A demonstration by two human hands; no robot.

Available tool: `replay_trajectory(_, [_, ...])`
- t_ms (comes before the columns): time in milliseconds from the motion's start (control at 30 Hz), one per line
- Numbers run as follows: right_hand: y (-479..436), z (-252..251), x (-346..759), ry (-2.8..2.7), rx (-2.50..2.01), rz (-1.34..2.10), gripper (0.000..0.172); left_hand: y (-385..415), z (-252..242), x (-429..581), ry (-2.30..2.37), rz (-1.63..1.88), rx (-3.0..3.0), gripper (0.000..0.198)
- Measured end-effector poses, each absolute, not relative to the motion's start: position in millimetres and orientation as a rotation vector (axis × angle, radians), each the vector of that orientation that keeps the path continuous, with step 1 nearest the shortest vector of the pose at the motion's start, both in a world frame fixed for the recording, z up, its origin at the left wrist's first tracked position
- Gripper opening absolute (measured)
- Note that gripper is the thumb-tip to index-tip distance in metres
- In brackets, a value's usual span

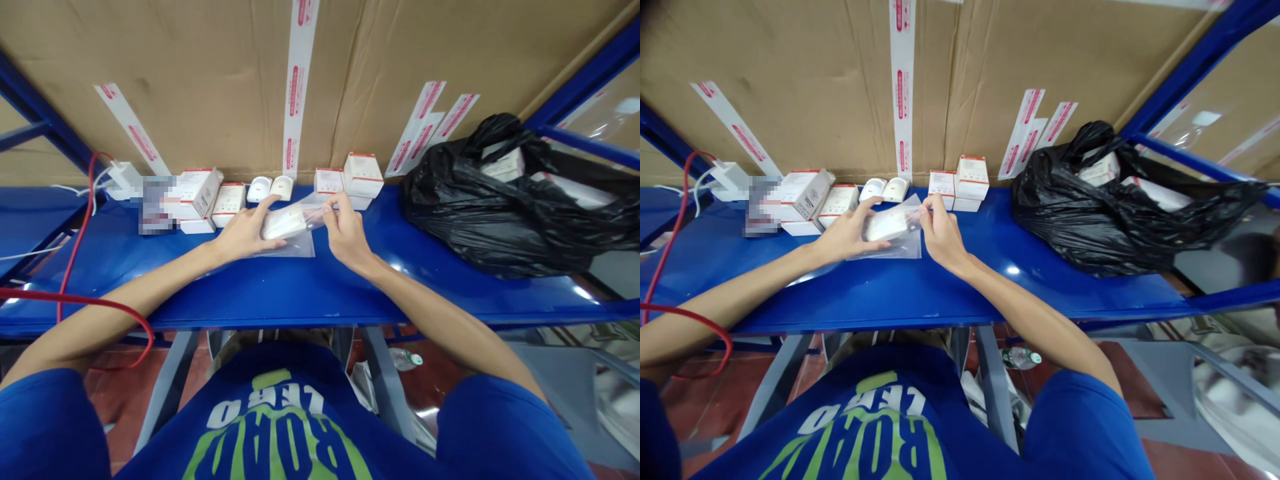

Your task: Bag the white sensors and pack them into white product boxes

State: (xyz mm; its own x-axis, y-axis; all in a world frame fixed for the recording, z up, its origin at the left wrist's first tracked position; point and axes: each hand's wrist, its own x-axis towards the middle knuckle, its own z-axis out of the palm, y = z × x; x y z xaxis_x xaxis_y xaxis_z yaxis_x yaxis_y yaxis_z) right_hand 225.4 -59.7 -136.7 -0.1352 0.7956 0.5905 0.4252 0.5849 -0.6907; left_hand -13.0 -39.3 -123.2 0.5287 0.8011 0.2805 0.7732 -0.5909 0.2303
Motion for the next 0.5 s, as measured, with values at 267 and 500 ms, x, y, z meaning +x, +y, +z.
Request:
replay_trajectory(267, [-49.8,-149.6,240.2,-1.692,-0.981,0.509,0.036,-47.7,-117.2,-14.4,1.507,0.541,2.613,0.097])
replay_trajectory(500, [-42.5,-158.4,228.0,-1.527,-0.863,0.806,0.049,-52.9,-121.3,-20.1,1.536,0.611,2.671,0.091])
